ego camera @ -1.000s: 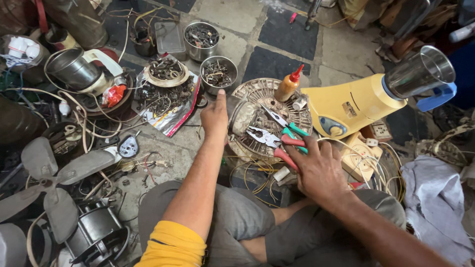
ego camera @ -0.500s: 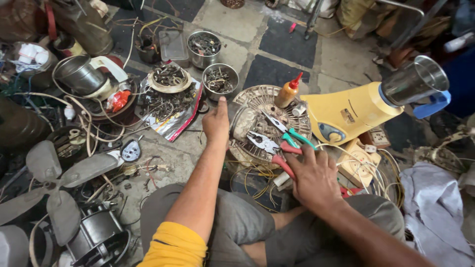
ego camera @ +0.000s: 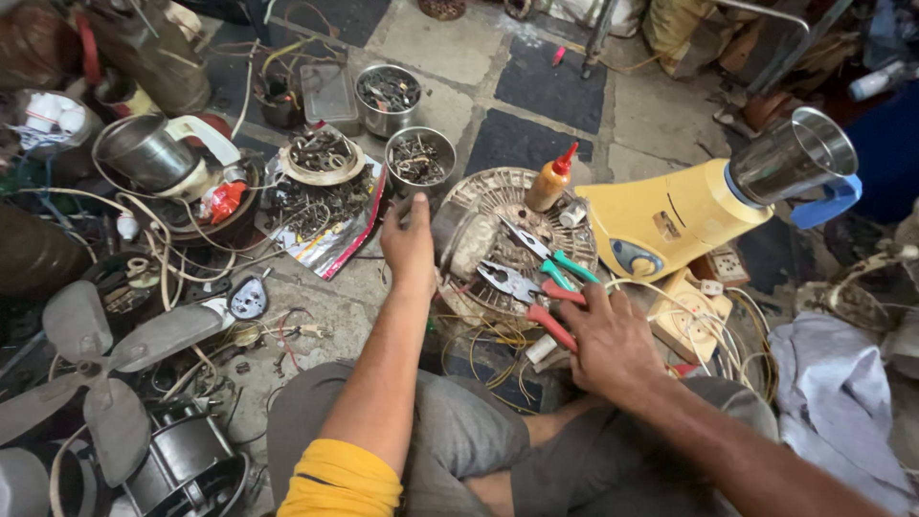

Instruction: The person repairs a fan motor while sitting on the floor. They use pliers to strip insulation from wires, manipulate the motor housing, and work with various internal electrical components.

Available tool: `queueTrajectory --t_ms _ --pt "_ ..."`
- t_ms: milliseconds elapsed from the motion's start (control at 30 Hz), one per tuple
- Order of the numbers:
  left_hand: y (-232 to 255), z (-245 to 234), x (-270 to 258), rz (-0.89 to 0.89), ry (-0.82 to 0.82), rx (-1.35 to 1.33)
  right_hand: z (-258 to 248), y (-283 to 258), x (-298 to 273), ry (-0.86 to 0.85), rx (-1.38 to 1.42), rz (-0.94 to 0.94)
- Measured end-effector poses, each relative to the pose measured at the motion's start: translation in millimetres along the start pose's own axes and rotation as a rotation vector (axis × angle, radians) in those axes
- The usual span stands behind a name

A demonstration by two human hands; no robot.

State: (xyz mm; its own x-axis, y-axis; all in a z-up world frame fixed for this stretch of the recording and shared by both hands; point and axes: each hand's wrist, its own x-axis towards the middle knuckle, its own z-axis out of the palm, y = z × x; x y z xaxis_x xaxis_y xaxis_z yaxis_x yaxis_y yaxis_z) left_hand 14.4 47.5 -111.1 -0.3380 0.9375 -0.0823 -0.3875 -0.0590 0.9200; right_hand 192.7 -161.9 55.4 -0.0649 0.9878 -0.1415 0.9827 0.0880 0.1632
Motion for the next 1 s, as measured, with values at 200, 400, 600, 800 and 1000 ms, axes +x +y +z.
queueTrajectory --t_ms 200,400,600,800,1000 --pt "-21 -16 18 -0.375 -0.125 -0.058 15 2 -7 0.041 0.072 0.029" --pt "-20 -27 16 -0.531 -0.160 -0.221 18 3 -6 0.120 0.084 -0.007" --pt "-12 -29 7 -0.635 -0.145 -0.247 16 3 -7 0.099 0.104 0.015" --pt "-27 -28 15 -0.456 -0.211 -0.090 16 9 -10 0.106 0.123 0.003" --pt "-47 -28 22 -0.434 -0.165 0.024 16 8 -11 0.131 0.134 -0.004"
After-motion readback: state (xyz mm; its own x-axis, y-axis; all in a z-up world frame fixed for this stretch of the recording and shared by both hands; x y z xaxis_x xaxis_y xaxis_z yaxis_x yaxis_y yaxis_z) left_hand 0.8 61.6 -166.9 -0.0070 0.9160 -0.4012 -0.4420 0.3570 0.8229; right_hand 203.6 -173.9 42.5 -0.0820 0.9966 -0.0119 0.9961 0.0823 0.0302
